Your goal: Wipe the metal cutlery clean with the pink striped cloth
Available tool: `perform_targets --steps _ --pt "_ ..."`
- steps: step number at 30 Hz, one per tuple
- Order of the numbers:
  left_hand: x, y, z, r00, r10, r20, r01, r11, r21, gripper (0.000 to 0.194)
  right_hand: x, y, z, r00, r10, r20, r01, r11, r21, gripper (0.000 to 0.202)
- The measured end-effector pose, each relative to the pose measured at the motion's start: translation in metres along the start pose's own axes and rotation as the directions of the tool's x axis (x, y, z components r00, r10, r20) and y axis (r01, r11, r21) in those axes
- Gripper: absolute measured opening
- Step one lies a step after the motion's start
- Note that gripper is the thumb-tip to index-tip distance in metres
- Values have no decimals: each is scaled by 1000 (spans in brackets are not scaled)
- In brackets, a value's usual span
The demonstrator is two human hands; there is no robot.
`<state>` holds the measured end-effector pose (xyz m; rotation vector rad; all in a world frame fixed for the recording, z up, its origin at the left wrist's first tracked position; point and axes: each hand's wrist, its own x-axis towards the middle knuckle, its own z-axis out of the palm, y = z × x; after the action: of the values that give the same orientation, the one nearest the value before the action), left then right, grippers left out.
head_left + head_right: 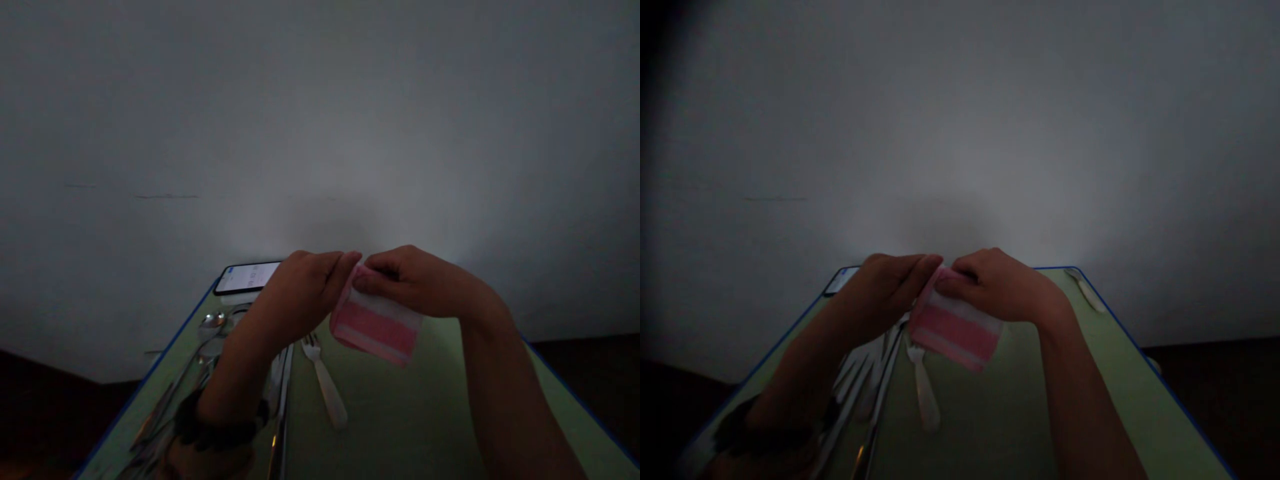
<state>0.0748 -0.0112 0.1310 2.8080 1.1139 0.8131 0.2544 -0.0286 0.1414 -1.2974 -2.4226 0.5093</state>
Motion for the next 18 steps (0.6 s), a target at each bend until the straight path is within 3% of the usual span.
perform_targets --steps 5,14,18 --pt "1 -4 4 999 -37 36 36 999 17 40 3 6 2 999 3 33 -4 1000 15 39" --pt "-6 -39 -6 975 -222 19 223 973 -51 46 -1 12 -5 983 8 185 -26 995 98 41" --pt "-7 -37 -6 974 -223 28 224 973 -60 44 -2 11 -5 980 33 197 -49 996 75 36"
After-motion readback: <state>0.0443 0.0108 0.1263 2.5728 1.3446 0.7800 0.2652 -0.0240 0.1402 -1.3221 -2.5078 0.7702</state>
